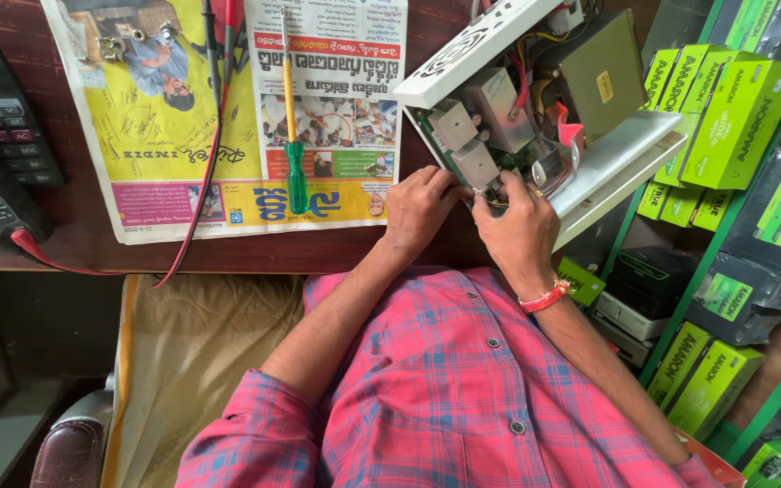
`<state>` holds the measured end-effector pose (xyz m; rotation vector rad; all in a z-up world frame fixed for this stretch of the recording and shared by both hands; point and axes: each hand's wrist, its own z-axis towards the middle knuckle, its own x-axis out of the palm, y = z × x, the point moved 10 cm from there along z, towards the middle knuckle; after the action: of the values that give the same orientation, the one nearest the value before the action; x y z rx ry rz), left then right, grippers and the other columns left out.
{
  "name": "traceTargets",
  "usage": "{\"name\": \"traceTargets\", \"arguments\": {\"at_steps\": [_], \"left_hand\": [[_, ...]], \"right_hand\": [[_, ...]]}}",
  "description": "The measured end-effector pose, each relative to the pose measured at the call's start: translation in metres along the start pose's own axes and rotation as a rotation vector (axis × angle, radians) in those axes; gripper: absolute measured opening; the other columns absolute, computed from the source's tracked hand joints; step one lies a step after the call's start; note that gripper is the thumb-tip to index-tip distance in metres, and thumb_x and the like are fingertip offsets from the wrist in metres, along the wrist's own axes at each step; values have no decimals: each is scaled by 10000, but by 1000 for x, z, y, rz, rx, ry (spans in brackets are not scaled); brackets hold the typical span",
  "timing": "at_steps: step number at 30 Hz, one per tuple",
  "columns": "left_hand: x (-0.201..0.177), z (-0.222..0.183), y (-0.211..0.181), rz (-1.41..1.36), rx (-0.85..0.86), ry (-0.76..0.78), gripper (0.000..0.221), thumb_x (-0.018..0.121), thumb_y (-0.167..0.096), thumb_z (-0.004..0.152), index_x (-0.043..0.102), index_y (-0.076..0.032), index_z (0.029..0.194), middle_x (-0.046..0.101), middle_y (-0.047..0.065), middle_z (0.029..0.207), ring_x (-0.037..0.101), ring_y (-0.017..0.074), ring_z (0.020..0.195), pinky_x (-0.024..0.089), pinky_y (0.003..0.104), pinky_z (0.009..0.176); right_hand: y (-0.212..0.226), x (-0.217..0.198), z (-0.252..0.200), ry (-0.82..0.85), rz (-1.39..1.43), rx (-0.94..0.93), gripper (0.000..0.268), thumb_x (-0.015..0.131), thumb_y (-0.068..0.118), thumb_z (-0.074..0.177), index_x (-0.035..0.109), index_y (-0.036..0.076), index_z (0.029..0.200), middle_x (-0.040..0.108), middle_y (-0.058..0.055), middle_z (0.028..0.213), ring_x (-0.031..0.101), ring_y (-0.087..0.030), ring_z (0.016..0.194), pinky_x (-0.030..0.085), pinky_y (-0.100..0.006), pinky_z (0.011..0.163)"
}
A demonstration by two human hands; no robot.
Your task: The person works on the internal wiring of a white inverter unit placed on a table. They use a screwdriver to tighten connections on the circuit board and handle various wires and components inside the open casing.
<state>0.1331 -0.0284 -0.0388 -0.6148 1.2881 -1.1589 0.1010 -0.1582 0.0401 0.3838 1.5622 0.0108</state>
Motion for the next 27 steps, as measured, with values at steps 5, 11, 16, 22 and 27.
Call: {"name": "traceTargets", "arguments": {"at_steps": [5,11,16,22,27], "left_hand": [[-2,2,5,-70,-47,-4,206,859,-203,816,683,-106,857,650,40,800,674,250,726,522,381,615],[-5,7,8,-105,-99,26,238,874,-231,769,687,-103,841,669,34,797,679,245,713,518,379,594],[-3,7,11,-99,-167,10,230,885,-231,756,692,-122,817,662,19,774,676,233,694,511,379,581],[-7,8,11,-122,-203,2,247,898,-237,734,690,-117,787,664,16,752,663,226,655,499,376,556],[-7,9,10,-99,-203,-9,245,898,-235,724,687,-117,763,661,21,733,659,228,661,495,381,557]], "right_hand": [[-2,3,0,14,18,10,341,843,131,823,712,-16,1102,745,-145,915,723,-337,841,565,-443,747],[1,1,1,5,38,2,326,835,118,841,706,-16,1109,748,-140,928,729,-324,859,565,-437,764],[-1,3,0,11,46,22,319,835,119,846,706,-13,1106,746,-137,922,731,-323,852,565,-435,758],[-1,3,1,-12,51,22,285,838,115,831,709,0,1057,746,-133,903,726,-330,834,562,-436,749],[-4,5,2,-33,40,-7,256,840,113,825,681,-1,990,741,-122,879,711,-325,800,547,-449,751]]}}
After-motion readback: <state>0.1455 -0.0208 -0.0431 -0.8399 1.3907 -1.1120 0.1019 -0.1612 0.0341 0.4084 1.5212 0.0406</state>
